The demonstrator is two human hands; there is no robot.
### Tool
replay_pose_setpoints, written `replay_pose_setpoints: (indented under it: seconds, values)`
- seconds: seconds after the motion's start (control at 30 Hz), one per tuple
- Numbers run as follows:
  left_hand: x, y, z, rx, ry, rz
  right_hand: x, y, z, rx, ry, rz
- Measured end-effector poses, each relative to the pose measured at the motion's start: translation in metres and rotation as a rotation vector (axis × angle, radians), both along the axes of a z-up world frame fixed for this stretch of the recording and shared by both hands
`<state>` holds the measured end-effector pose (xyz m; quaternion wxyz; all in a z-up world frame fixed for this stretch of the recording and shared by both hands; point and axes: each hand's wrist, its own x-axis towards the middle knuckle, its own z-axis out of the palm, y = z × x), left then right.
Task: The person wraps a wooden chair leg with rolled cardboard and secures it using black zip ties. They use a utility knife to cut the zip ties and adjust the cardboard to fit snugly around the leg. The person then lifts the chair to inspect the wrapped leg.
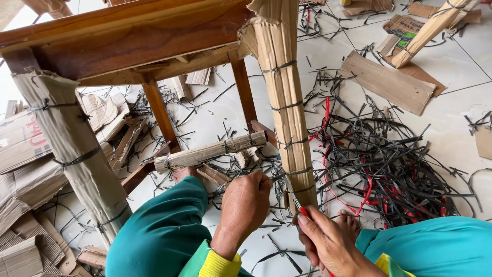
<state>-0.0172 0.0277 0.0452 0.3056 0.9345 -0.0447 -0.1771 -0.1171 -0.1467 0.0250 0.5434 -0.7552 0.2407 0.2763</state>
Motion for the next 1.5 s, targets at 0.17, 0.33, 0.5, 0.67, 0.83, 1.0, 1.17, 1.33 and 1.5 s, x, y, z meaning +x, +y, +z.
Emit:
replay_pose_setpoints:
  seconds: [0.17,0.33,0.5,0.67,0.83,1.0,1.17,1.33,1.5]
  values:
    - [-0.002,-0.005,0.003,0.046,0.036,0.007,0.01,0.006,-0.008,0.175,-0.023,-0.08]
    - [-0.003,-0.006,-0.002,0.052,0.033,0.028,0.019,0.013,0.003,0.203,-0.024,-0.099]
    - [0.0,0.002,-0.006,0.062,0.007,0.069,0.01,0.014,0.01,-0.013,0.105,-0.008]
    - [0.007,0.023,0.019,0.084,-0.007,0.174,-0.004,0.023,-0.015,0.175,0.337,0.009]
    - [-0.002,0.019,-0.003,0.207,-0.047,-0.021,-0.007,0.036,-0.113,-0.231,0.142,0.491]
    - [-0.009,0.013,-0.027,0.249,-0.075,-0.114,-0.004,0.034,-0.2,-0.471,0.23,0.67]
    - [-0.013,0.01,-0.026,0.2,-0.149,-0.161,0.001,0.016,-0.286,-0.561,0.26,0.703]
    - [-0.016,0.03,0.0,0.041,-0.213,-0.025,0.013,-0.004,-0.324,-0.579,0.257,0.671]
    - [-0.024,0.067,0.03,-0.3,-0.335,0.202,0.038,-0.047,-0.349,-0.489,0.302,0.534]
